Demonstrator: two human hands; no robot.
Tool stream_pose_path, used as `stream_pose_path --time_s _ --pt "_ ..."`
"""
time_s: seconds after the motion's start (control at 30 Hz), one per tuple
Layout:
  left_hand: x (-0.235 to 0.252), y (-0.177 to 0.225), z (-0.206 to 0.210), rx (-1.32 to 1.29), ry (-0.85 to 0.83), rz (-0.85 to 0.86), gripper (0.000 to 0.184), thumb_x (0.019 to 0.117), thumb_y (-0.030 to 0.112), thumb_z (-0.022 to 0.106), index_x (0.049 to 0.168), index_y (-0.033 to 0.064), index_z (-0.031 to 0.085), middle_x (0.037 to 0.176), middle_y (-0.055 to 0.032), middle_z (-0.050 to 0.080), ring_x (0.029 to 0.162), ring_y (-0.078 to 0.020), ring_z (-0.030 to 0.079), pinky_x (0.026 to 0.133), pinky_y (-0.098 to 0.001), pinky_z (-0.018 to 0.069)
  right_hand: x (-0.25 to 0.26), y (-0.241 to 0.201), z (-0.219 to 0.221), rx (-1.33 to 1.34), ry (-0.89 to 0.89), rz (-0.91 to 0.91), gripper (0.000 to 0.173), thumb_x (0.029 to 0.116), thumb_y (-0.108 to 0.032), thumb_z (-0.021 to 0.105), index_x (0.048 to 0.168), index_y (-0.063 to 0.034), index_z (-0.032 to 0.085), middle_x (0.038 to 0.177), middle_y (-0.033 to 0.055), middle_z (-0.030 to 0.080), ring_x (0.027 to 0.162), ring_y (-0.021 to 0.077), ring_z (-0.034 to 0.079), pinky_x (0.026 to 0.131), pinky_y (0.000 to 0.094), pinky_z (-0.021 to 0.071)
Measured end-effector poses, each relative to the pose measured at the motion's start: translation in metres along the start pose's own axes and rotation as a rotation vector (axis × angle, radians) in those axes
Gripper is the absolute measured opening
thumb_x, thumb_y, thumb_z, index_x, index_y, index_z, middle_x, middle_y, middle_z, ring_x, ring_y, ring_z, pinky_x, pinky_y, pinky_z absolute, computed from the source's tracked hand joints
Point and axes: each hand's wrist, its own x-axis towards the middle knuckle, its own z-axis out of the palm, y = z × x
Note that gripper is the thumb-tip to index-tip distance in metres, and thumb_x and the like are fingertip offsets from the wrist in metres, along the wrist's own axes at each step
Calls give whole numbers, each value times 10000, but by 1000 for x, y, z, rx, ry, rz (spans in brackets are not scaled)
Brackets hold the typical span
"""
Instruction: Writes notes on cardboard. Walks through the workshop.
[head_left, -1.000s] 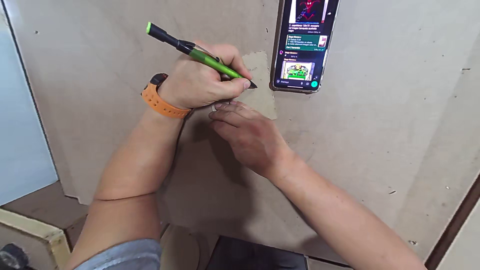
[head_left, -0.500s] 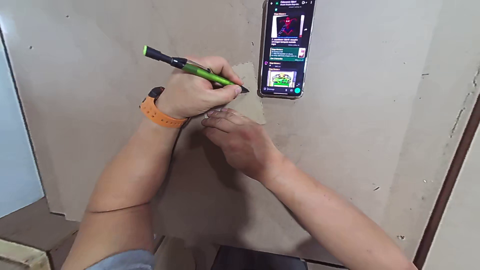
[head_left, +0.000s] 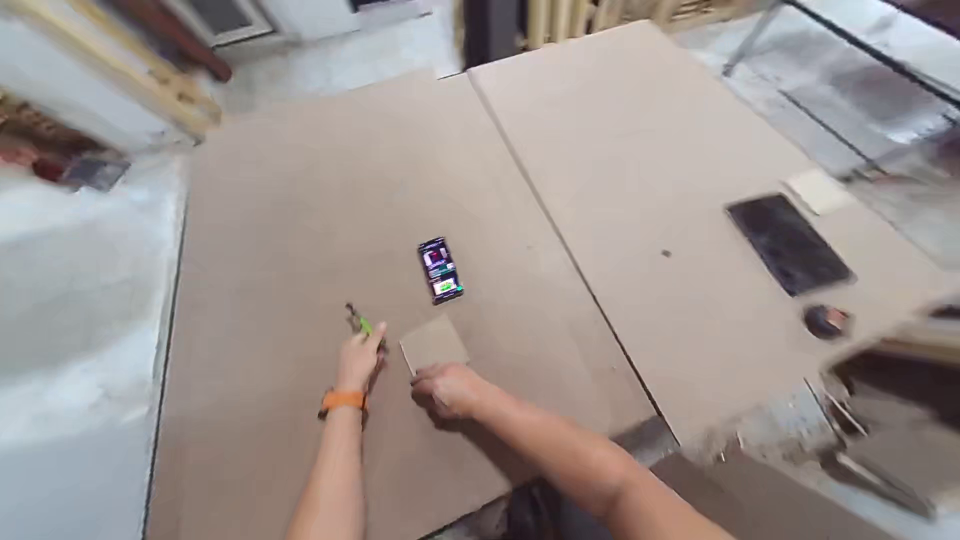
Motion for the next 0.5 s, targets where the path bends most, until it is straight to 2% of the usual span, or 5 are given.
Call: stream_pose_path --time_s 0.07,0.13,0.23,0.37,0.5 --pt "-31 -15 18 131 36 -43 630 1048 536 527 1094 -72 689 935 -256 683 836 -373 662 807 -600 545 -61 -14 3 -11 17 25 270 990 -159 601 1231 -115 714 1418 51 638 1393 223 534 1158 451 447" --pt "-61 -15 31 222 148 -25 656 1016 514 599 1255 -96 617 1170 -344 653 1107 -483 643 972 -661 496 -132 -32 0 -7 69 71 284 994 -184 614 1244 -105 721 1434 64 629 1432 243 490 1216 446 371" --pt "-100 -4 58 341 246 149 855 955 506 677 1568 1 361 1551 -333 388 1436 -496 399 1154 -632 377 -244 -58 -38 9 178 310 302 974 -159 648 1266 -118 716 1383 53 663 1368 229 553 1203 439 389" --pt "-152 -35 138 677 77 404 821 984 563 588 1616 100 343 1696 -269 143 1569 -467 127 1228 -710 121 -407 -71 -82 40 286 856 323 1034 -256 544 1323 -231 686 1295 32 702 1241 216 642 1075 509 504" --pt "-194 -17 162 641 112 314 683 1024 400 594 1594 84 388 1692 -257 182 1569 -434 177 1241 -672 143 -514 -51 -116 5 388 1149 322 1045 -281 529 1274 -167 724 1242 84 731 1172 261 688 1041 521 526"
